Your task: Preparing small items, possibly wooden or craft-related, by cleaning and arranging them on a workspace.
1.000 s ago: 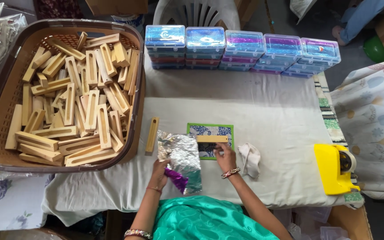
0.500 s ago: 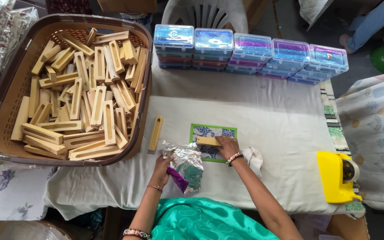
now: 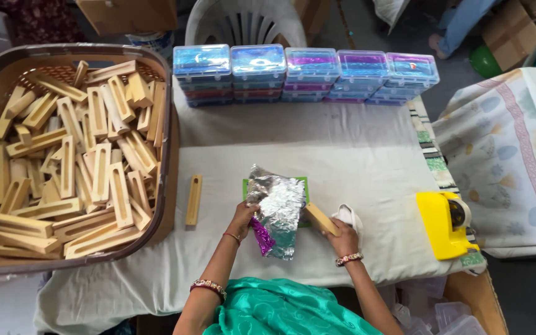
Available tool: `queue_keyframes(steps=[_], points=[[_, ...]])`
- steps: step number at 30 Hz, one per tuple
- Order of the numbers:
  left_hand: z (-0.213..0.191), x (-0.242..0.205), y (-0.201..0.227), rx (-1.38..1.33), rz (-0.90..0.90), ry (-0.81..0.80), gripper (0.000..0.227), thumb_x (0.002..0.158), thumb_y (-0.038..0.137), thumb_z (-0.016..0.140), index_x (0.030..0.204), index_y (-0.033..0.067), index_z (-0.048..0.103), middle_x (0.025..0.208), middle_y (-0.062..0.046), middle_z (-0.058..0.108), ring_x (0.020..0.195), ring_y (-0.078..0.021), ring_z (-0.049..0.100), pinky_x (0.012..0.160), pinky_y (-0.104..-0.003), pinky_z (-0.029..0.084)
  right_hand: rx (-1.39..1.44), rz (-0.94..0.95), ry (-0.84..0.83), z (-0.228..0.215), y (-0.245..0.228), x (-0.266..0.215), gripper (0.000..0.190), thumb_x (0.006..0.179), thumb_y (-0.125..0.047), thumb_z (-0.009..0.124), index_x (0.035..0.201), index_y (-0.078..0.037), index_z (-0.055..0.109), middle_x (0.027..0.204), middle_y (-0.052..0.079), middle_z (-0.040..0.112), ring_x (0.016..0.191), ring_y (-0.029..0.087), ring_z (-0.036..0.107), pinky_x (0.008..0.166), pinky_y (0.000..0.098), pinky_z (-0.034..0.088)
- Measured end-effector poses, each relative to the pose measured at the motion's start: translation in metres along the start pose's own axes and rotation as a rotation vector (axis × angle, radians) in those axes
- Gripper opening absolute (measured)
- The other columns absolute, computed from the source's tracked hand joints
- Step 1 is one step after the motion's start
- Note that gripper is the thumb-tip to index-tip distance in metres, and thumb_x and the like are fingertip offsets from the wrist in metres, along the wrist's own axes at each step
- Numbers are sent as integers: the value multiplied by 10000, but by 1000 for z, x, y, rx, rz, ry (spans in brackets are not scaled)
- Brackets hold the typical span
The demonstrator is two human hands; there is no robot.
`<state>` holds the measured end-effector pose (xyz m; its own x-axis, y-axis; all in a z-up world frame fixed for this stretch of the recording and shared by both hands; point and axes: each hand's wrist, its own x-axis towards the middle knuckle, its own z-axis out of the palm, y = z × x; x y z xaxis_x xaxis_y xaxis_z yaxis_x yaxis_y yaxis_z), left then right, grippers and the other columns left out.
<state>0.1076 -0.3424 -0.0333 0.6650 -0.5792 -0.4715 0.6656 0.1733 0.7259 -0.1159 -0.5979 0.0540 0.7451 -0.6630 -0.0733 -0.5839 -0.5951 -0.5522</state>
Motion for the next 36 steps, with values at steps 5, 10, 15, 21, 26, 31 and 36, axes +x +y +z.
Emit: queue_keyframes(steps=[5,10,15,21,26,31,36], points=[[-15,13,-24,81,-72,187,355,854,92,671,1194,-8,654,988,-53,689,842,-169,644,754,-347,528,223,-93,205,-18,-11,-12,506,709,-178,890,1178,-71,732,1044,142,780,922,247,768,826,366,604],[-15,17,-31,142,-4,230,344,855,70,706,1176,-49,673,980,-67,694,852,-175,635,780,-334,514,455,-233,62,-14,-87,4,514,769,-168,854,1243,-52,693,1054,115,784,915,234,762,799,342,613],[-10,11,-22,72,36,135,389,793,77,742,1162,-34,686,976,-68,751,841,-173,698,769,-320,560,186,-474,-78,55,-128,56,502,742,-221,860,1209,-123,704,1119,124,760,982,304,745,850,392,597],[-11,-32,8,650,125,342,437,723,63,836,1132,-22,708,915,-67,741,800,-127,661,764,-289,544,-107,-420,-206,110,-105,93,531,735,-323,857,1211,-148,699,1177,137,711,1069,329,673,927,446,544],[-40,-68,-11,585,131,316,506,699,23,797,1196,10,699,861,-23,726,756,-100,661,700,-251,558,-84,-416,-219,110,-105,89,500,784,-334,834,1231,-161,690,1182,120,718,1099,307,677,946,437,548],[-47,-93,-8,433,73,277,454,763,-11,743,1214,-13,689,813,-36,711,664,-110,633,560,-259,515,-147,-431,-271,96,-116,89,511,801,-313,819,1263,-158,666,1164,122,719,1130,313,658,961,441,535],[-47,-91,-14,497,93,311,408,794,-13,738,1199,-23,688,799,-42,723,642,-87,652,537,-248,540,-224,-536,-260,97,-112,97,453,812,-247,794,1230,-127,666,1197,120,711,1167,309,637,1019,438,507]])
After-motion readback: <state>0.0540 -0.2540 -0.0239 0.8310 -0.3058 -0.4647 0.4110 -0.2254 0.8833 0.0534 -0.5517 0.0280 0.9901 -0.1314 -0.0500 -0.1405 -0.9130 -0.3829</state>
